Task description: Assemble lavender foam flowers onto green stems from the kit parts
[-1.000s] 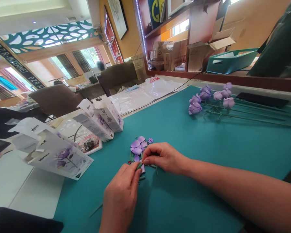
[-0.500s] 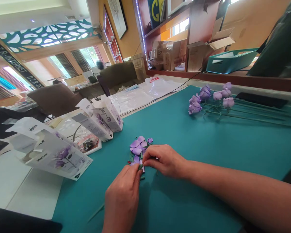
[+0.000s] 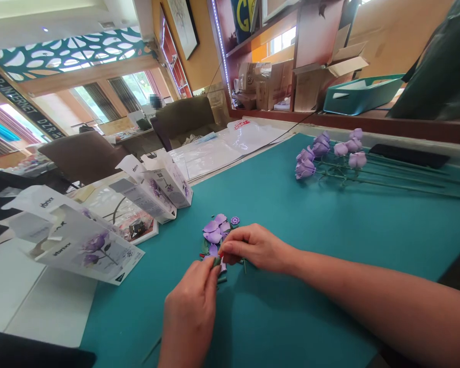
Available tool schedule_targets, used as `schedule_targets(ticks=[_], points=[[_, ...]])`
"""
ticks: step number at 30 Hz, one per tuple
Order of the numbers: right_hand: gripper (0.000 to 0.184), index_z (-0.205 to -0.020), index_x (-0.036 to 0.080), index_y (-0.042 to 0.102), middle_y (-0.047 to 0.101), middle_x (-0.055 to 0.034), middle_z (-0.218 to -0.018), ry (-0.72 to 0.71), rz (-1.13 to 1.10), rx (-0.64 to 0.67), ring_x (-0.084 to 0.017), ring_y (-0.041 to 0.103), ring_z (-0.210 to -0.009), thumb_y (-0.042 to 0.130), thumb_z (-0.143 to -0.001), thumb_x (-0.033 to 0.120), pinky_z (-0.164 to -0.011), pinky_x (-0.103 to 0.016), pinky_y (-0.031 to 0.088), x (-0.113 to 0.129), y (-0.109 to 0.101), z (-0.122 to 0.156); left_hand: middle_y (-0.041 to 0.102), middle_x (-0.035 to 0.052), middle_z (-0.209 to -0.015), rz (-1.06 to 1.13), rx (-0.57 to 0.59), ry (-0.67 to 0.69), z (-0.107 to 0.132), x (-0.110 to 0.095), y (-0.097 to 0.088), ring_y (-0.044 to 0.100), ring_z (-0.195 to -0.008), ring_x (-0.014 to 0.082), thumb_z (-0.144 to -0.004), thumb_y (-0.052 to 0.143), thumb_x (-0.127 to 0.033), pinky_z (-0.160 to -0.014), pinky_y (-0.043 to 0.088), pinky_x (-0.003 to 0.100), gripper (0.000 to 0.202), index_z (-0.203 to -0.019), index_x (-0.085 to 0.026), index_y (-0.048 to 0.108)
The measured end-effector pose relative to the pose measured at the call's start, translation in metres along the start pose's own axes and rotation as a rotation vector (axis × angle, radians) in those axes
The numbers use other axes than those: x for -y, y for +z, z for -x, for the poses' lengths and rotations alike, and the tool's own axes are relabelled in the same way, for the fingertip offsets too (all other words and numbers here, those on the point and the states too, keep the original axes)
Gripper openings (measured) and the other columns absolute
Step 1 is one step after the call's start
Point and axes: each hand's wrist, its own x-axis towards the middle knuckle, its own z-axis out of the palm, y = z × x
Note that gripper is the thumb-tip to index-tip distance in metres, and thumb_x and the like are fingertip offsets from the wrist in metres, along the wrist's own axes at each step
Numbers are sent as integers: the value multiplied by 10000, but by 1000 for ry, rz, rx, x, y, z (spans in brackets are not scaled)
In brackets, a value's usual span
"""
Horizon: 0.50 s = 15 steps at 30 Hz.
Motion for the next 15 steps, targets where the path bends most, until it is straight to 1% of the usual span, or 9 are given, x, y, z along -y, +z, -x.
schedule_targets(ticks=[2, 6, 7, 9, 11, 12, 14, 15], points=[[191, -734, 160, 654, 635, 4, -685, 1, -52, 6, -106, 572, -648, 533, -838, 264, -631, -221, 457, 0, 0, 0, 660, 35, -813, 6, 4, -30, -1, 0, -1, 622, -715, 183, -914, 395, -354, -578, 408, 259, 287, -982, -221, 641], [94, -740, 161, 664, 587, 27, -627, -39, 94, -15, -93, 501, -596, 617, -764, 239, -536, -204, 376, -2, -1, 1, 658, 37, -816, 71, 32, -74, -1, -4, -1, 617, -722, 194, -893, 413, -372, -604, 409, 279, 283, -948, -233, 653], [105, -729, 160, 659, 579, 28, -618, -48, 115, -17, -90, 491, -587, 615, -767, 247, -526, -203, 366, -1, -3, 0, 659, 39, -816, 102, 32, -95, -2, -5, -2, 613, -720, 197, -881, 427, -377, -613, 411, 286, 278, -929, -231, 658], [164, -715, 154, 644, 579, 21, -617, -68, 94, -42, -90, 494, -581, 584, -795, 284, -535, -206, 380, 0, -10, -2, 652, 42, -789, 199, 39, -174, -3, -6, -5, 603, -703, 199, -850, 466, -399, -618, 417, 297, 274, -889, -218, 667], [208, -730, 149, 633, 605, 5, -651, -81, 46, -116, -97, 521, -595, 555, -817, 321, -565, -217, 417, 2, -22, -6, 609, 20, -685, 375, 87, -293, -4, -5, -11, 570, -625, 179, -826, 500, -444, -563, 423, 285, 301, -885, -207, 676], [209, -744, 147, 631, 624, -5, -678, -79, 47, -161, -100, 535, -605, 551, -819, 325, -579, -222, 431, 2, -29, -8, 574, 3, -637, 498, 111, -356, -4, -4, -14, 541, -575, 163, -816, 510, -470, -512, 415, 270, 333, -925, -205, 678], [187, -756, 149, 631, 650, -17, -712, -58, 101, -227, -102, 550, -613, 548, -816, 306, -594, -227, 446, 2, -44, -13, 545, -15, -627, 777, 149, -482, -5, -3, -19, 501, -527, 134, -794, 548, -482, -441, 403, 241, 377, -1007, -196, 670], [172, -753, 150, 631, 655, -18, -712, -40, 143, -245, -103, 553, -611, 547, -812, 288, -594, -226, 448, 1, -51, -15, 552, -15, -648, 910, 155, -542, -5, -3, -21, 499, -526, 125, -780, 577, -457, -431, 413, 233, 380, -1035, -188, 664]])
